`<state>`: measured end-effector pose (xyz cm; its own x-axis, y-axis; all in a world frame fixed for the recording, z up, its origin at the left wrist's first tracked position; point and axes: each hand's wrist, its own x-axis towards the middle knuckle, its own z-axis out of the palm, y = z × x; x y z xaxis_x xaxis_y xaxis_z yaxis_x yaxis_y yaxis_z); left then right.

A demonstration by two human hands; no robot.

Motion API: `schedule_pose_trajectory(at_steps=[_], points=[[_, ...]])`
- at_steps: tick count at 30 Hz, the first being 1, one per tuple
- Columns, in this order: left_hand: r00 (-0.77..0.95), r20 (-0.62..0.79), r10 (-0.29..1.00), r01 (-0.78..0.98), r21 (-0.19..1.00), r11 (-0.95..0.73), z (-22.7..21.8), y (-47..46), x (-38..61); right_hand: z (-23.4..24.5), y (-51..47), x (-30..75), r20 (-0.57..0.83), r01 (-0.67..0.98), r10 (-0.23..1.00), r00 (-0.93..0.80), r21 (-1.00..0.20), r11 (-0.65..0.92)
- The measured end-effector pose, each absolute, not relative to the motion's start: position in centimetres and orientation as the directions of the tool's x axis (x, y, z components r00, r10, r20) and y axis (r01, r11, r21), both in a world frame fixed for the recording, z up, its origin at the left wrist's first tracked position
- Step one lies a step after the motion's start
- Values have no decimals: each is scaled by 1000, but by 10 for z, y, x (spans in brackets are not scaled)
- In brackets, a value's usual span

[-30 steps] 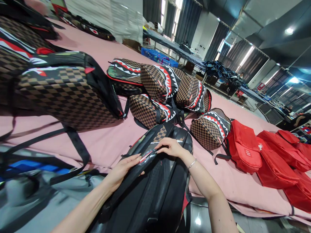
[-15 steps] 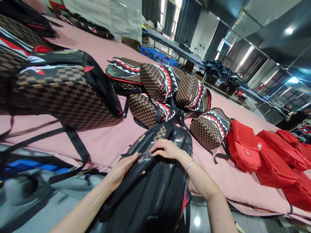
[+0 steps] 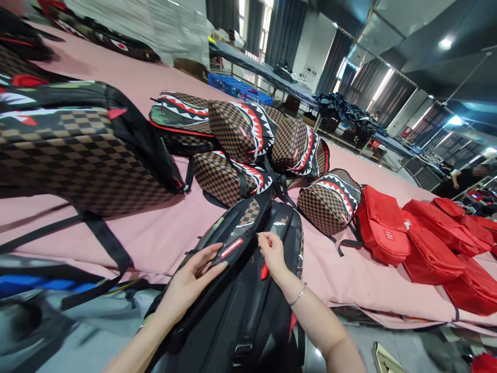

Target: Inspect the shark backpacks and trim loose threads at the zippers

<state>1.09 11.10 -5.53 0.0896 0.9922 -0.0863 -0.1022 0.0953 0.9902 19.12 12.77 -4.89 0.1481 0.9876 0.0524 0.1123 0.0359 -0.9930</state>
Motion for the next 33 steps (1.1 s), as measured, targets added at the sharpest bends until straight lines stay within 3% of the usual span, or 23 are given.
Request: schedule_pose_trajectory(at_steps=[3, 6, 11, 13, 16, 21, 24, 27, 29, 33], points=[[84, -28, 996, 24, 999, 26, -61, 110, 14, -52, 118, 177, -125, -63, 986, 111, -991, -118], [69, 13, 998, 178, 984, -25, -63, 114, 12, -51, 111, 162, -230, -131, 973, 7, -965, -227], [40, 155, 987, 345, 925, -159, -54, 113, 13, -53, 106, 154, -296, -270, 955, 13, -921, -281], [17, 185, 983, 341, 923, -180, -52, 110, 17, -55, 105, 156, -254, -213, 966, 46, -947, -239], [-63, 207, 976, 315, 933, -177, -53, 106, 21, -56, 101, 163, -110, 12, 977, 185, -993, -114], [-118, 97, 988, 118, 990, -83, -56, 104, 21, -47, 79, 172, 81, 332, 954, 290, -943, -21], [-165, 44, 985, 25, 999, -40, -54, 101, 19, -41, 66, 176, 185, 408, 950, 252, -910, 69], [-207, 9, 978, -45, 999, -18, -50, 99, 3, -42, 58, 179, 187, 399, 948, 256, -914, 73], [-247, 17, 969, 47, 999, -6, -46, 98, -20, -45, 56, 183, 146, 378, 952, 269, -925, 35], [-306, 114, 945, 450, 892, 38, -37, 100, -81, -55, 55, 189, 39, 298, 957, 287, -953, -50]])
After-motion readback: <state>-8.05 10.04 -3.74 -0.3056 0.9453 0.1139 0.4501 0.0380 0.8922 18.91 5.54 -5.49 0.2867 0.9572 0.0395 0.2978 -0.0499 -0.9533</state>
